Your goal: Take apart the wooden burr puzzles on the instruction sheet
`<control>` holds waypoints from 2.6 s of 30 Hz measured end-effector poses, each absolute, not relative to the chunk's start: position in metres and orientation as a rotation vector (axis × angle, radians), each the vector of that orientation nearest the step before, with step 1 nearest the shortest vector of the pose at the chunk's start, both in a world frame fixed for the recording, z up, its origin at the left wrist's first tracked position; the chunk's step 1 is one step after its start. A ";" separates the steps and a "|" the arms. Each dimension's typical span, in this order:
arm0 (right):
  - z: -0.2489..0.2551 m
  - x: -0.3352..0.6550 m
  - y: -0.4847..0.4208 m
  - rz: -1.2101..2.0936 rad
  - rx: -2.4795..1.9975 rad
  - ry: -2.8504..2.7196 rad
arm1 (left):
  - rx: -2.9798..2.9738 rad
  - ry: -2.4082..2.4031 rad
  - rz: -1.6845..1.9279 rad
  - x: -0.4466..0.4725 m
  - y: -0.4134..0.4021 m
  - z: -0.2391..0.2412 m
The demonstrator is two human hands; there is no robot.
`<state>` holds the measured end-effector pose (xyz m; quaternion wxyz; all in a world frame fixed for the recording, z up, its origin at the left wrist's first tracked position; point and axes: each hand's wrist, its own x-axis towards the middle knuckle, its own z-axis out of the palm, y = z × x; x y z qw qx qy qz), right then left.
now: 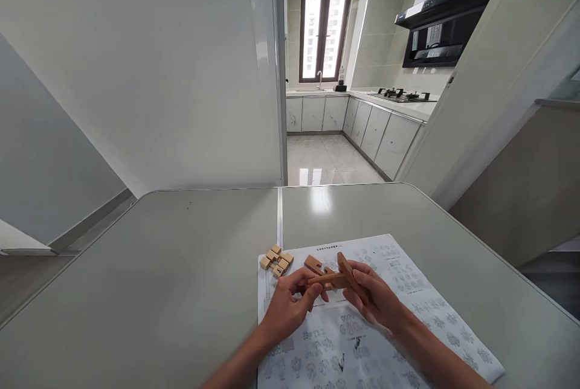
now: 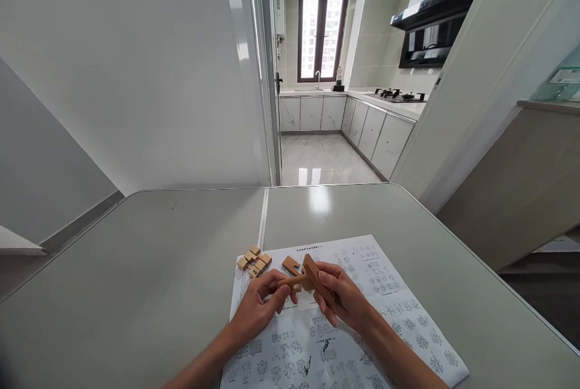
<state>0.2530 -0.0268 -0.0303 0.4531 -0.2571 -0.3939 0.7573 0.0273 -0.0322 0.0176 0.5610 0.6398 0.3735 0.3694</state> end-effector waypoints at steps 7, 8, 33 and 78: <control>-0.021 0.252 -0.028 1.836 -0.637 -1.008 | 1.510 0.878 0.868 0.027 -0.032 0.019; -0.020 0.252 -0.028 1.834 -0.633 -1.011 | 1.509 0.877 0.869 0.027 -0.032 0.020; -0.029 0.249 -0.027 1.874 -0.371 -1.032 | 1.635 0.868 0.880 0.029 -0.041 0.018; -0.037 0.258 -0.022 1.902 -0.473 -1.108 | 1.332 0.700 0.750 0.021 -0.028 0.010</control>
